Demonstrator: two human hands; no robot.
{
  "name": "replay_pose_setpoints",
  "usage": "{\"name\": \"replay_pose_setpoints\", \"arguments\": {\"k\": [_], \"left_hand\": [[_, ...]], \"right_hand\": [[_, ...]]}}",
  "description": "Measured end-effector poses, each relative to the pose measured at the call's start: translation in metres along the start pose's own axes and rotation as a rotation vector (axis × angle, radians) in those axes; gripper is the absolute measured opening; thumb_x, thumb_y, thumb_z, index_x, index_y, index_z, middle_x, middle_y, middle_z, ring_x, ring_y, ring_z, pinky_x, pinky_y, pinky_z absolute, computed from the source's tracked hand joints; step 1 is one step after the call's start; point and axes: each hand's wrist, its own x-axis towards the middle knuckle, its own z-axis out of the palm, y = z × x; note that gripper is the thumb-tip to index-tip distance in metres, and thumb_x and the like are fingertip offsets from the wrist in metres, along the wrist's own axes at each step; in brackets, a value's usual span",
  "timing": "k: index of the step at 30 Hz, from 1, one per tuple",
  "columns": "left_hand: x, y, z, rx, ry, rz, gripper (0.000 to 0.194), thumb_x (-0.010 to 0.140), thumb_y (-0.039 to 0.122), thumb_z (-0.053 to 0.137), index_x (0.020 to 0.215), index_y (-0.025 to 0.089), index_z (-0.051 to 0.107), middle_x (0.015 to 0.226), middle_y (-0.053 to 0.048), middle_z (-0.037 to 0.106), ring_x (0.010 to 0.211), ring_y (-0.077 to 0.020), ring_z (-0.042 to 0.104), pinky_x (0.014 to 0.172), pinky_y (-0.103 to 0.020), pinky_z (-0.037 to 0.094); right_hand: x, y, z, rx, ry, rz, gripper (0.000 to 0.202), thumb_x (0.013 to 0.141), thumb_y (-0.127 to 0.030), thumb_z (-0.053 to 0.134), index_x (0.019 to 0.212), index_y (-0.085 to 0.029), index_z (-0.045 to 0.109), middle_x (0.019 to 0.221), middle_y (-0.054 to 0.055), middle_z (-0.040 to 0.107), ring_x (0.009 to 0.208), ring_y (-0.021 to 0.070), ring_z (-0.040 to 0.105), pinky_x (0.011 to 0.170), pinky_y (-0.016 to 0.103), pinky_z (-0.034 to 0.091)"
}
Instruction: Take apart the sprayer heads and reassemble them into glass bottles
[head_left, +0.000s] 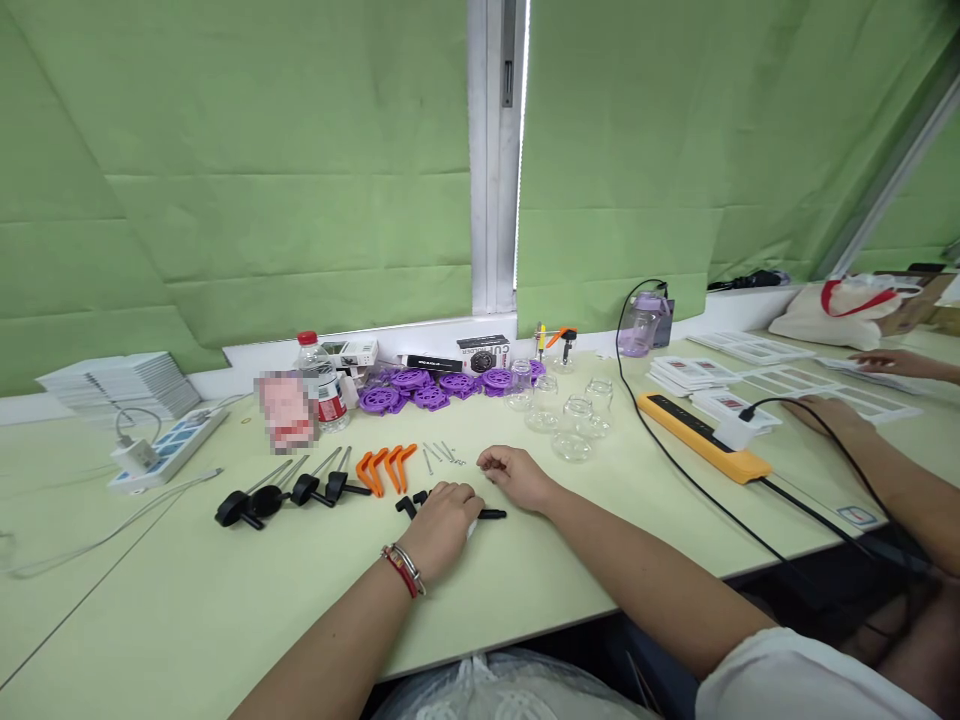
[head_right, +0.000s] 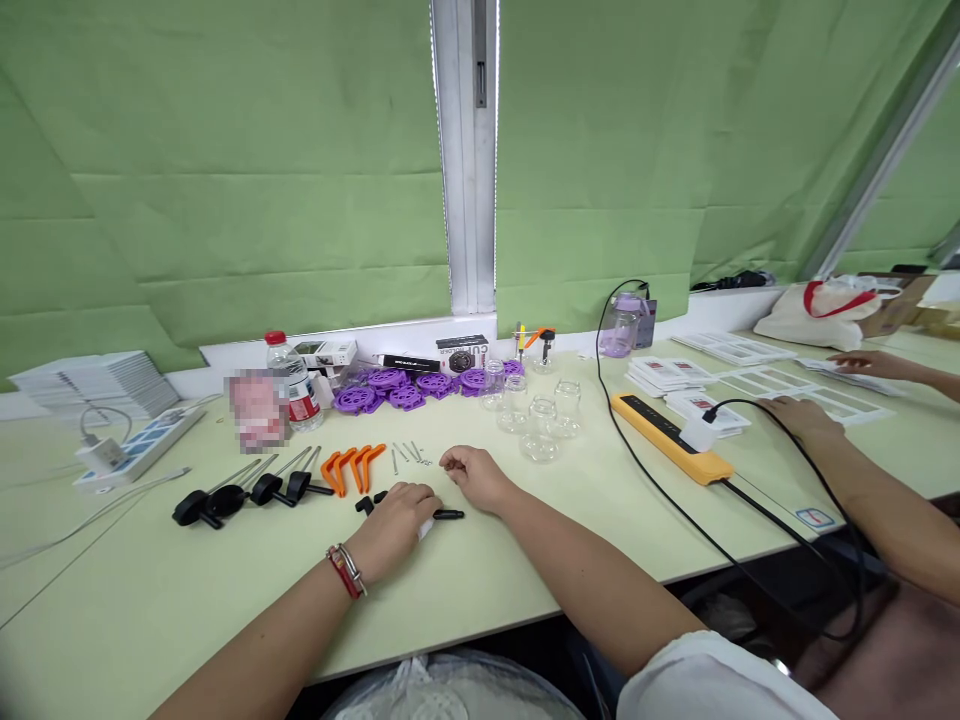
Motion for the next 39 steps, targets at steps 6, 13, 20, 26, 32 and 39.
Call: {"name": "replay_pose_setpoints", "arguments": {"k": [6,13,20,26,32,39], "left_hand": [[-0.002,0.000,-0.002,-0.082,0.011,-0.021,0.021,0.080,0.006,0.043,0.088,0.019,0.058,0.090,-0.006,0.055,0.085,-0.0194,0.051,0.080,-0.033,0.041],[-0.003,0.001,-0.004,-0.289,-0.013,-0.018,0.034,0.074,0.002,0.041,0.097,0.020,0.058,0.100,-0.006,0.051,0.094,-0.0180,0.052,0.084,-0.030,0.044],[-0.006,-0.002,-0.004,-0.389,0.003,-0.049,0.031,0.072,0.002,0.041,0.094,0.018,0.056,0.099,-0.006,0.050,0.090,-0.0173,0.054,0.086,-0.031,0.045],[-0.005,-0.004,-0.005,-0.367,0.049,-0.066,0.026,0.073,0.004,0.041,0.091,0.017,0.055,0.101,-0.007,0.051,0.090,-0.0180,0.054,0.085,-0.031,0.046],[-0.004,-0.005,-0.002,-0.313,0.052,-0.087,0.024,0.075,0.006,0.043,0.092,0.017,0.055,0.103,-0.008,0.053,0.090,-0.0188,0.055,0.085,-0.031,0.045],[-0.002,-0.005,-0.007,-0.452,0.172,-0.090,0.023,0.075,0.006,0.042,0.088,0.019,0.056,0.093,-0.005,0.055,0.083,-0.0168,0.055,0.078,-0.029,0.045]], "right_hand": [[-0.002,-0.003,-0.010,0.036,-0.070,0.031,0.016,0.071,-0.010,0.052,0.082,-0.017,0.061,0.073,-0.001,0.060,0.066,0.0104,0.054,0.064,0.024,0.044],[-0.005,-0.005,-0.020,0.076,-0.141,0.022,0.012,0.069,-0.012,0.055,0.079,-0.017,0.060,0.071,0.000,0.063,0.066,0.0110,0.057,0.065,0.024,0.046],[-0.004,-0.003,-0.021,0.137,-0.145,0.049,0.010,0.069,-0.015,0.058,0.078,-0.016,0.060,0.071,0.000,0.066,0.067,0.0122,0.061,0.067,0.026,0.048],[-0.003,-0.002,-0.019,0.151,-0.114,0.057,0.010,0.069,-0.015,0.059,0.079,-0.016,0.061,0.073,0.002,0.066,0.068,0.0128,0.062,0.067,0.026,0.048],[-0.003,-0.003,-0.019,0.147,-0.115,0.066,0.010,0.069,-0.015,0.059,0.078,-0.016,0.061,0.073,0.002,0.066,0.068,0.0127,0.061,0.066,0.026,0.048],[-0.004,-0.006,-0.019,0.198,-0.114,0.070,0.010,0.069,-0.017,0.059,0.079,-0.016,0.060,0.073,0.002,0.066,0.069,0.0129,0.062,0.068,0.027,0.049]]}}
